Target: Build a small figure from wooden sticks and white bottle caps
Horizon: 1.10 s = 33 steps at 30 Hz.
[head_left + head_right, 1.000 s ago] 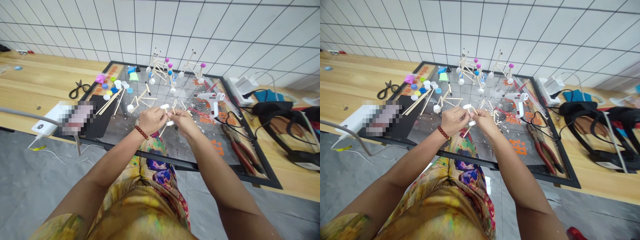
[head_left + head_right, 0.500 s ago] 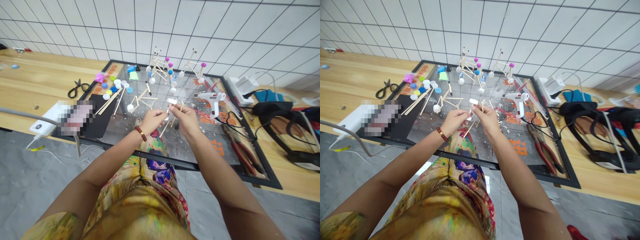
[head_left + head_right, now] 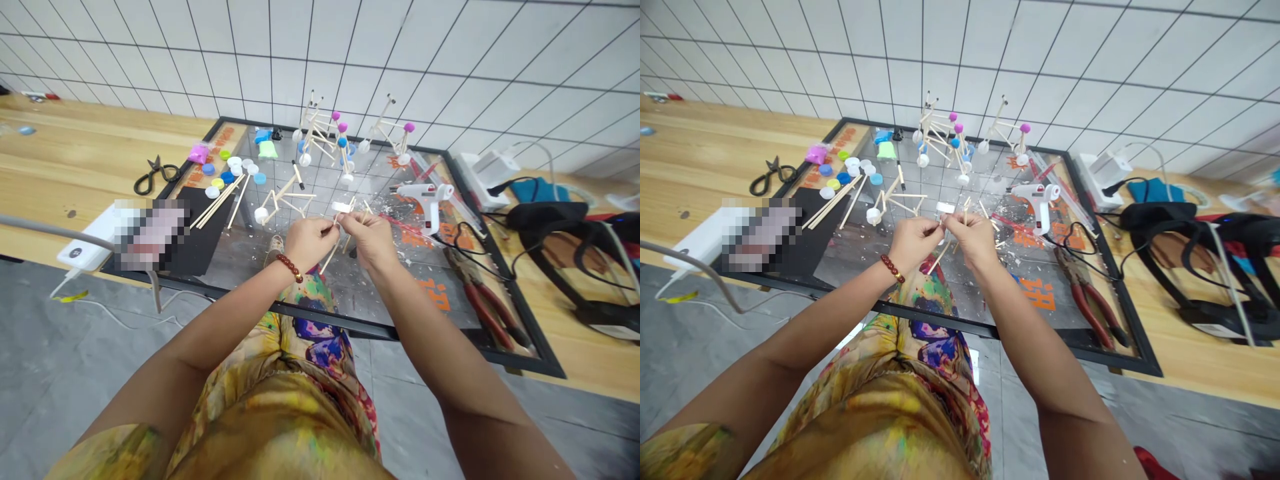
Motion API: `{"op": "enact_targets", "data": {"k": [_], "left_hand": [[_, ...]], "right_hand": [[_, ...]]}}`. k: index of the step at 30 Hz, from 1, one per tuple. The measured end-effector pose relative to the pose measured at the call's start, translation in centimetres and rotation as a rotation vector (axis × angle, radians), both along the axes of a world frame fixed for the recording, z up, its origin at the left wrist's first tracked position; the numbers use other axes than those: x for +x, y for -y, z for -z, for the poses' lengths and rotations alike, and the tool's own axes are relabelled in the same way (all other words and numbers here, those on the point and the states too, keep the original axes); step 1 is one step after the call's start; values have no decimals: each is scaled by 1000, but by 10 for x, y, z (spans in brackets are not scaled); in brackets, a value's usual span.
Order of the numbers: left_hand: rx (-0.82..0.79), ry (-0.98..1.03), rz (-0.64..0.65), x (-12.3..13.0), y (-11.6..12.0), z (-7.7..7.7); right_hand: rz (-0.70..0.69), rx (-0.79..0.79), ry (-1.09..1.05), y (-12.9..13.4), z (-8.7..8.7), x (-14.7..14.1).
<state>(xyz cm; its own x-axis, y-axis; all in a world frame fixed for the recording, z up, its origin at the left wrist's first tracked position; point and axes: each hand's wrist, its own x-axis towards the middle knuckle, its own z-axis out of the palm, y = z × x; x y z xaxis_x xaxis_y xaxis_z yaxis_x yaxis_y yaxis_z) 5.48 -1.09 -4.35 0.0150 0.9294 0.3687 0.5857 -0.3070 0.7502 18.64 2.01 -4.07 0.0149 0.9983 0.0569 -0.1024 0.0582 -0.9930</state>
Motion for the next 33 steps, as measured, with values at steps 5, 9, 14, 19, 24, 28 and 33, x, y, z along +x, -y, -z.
{"op": "enact_targets", "data": {"k": [5,9,14,19,24,28,33], "left_hand": [[17,-69,-25,2,1,1],[-20,103,39,3,-1,3],[-221,436,156,2,-4,-3],[-467,763,230,2,-7,-6],[-526,851,277,1,-6,-7],[-471,820,225,1,-5,-8],[-380,751,145,-1,-5,-7]], "right_hand": [[46,-19,-48,2,0,-5],[36,-38,-137,1,-2,-7],[-41,-61,-225,-1,-2,-6],[-90,-116,-229,2,-3,-5],[-173,-128,-206,6,-7,-3],[-81,-68,-177,3,-5,-2],[-32,-58,-179,0,-2,-5]]}}
